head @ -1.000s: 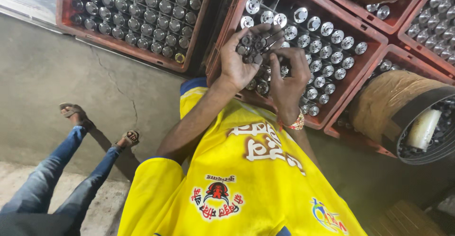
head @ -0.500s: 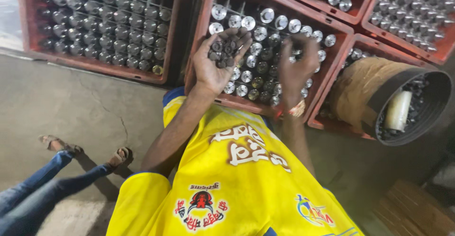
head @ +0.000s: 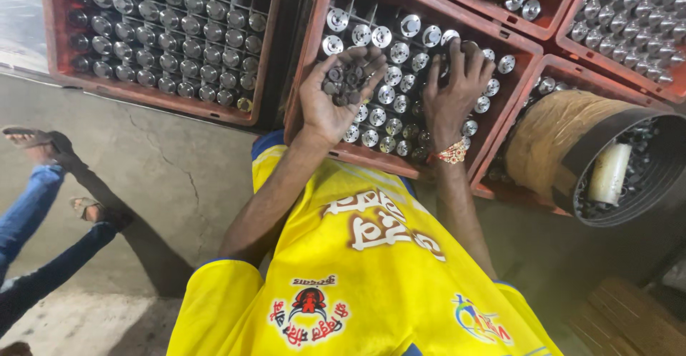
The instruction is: The person repeatedly picks small cylindrical metal parts from a red crate, gathers them in their left hand, and places them into a second crate. The person continues this transfer process throughout the clip.
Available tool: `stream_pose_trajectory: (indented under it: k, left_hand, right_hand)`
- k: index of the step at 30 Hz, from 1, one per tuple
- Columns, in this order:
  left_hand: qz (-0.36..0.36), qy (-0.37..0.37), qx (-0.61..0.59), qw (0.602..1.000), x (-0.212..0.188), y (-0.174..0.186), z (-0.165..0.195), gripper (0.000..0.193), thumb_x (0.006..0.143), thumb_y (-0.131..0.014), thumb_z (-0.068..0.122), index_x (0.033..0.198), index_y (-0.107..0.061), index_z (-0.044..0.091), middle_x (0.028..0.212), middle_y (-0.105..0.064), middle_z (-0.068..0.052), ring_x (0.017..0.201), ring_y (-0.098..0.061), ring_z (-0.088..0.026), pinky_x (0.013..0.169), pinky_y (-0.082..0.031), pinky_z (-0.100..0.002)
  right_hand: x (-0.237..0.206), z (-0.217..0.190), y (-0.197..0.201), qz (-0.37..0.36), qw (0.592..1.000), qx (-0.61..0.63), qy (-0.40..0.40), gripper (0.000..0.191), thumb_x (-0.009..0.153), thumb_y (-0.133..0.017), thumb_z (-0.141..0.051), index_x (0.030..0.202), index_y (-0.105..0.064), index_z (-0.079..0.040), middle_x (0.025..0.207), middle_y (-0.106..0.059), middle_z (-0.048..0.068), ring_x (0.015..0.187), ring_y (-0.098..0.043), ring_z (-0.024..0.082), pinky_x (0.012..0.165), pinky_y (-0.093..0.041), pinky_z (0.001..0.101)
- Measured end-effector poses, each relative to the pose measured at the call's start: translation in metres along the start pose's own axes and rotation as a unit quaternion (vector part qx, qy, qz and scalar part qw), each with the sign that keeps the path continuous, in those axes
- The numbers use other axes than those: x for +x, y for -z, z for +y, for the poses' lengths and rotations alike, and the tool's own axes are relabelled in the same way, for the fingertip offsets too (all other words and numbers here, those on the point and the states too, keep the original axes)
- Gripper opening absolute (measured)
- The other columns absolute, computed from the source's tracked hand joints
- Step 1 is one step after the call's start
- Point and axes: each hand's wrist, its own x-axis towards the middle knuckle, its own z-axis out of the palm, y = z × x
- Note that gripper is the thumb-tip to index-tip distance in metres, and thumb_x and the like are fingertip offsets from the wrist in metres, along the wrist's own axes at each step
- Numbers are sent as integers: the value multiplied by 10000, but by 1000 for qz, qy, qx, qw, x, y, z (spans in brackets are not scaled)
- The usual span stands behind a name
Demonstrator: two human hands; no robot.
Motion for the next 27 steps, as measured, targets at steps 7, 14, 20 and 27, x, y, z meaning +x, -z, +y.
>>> stream_pose_trajectory:
  k: [7,14,20,27]
  left_hand:
    - [-50,36,7,998,4,0,-8,476,1092,-399,244,1251,-621,-145,1312,-646,-313,1287,-609,-429,1221,-424,-562]
    - [-82,21,-31,996,-2,-4,0,496,1103,-392,262,1315,-587,-142,1384,-608,-312,1352,-567,-431,1254,-388,-558]
    - [-90,19,34,995,-7,-8,-2,515,1103,-368,284,1366,-571,-110,1438,-601,-284,1399,-541,-384,1248,-385,-479]
    - [-25,18,128,991,-11,-3,-4,524,1114,-350,291,1375,-590,-95,1420,-618,-246,1353,-573,-336,1210,-415,-428]
  right_hand:
    - [0,-18,2,-43,999,-8,14,381,908,-701,-28,1285,-678,19,1212,-575,199,1152,-516,368,1010,-432,511]
    - [23,-57,56,-23,965,255,-55,205,946,-706,50,1144,-732,2,1061,-611,139,1017,-654,248,903,-575,364]
    - [3,-126,86,-74,941,331,14,178,921,-759,61,1081,-703,8,1015,-683,120,893,-690,241,804,-548,353]
    - [8,-147,78,-90,950,300,-11,221,851,-827,45,1023,-692,14,1008,-657,133,936,-665,245,816,-539,361]
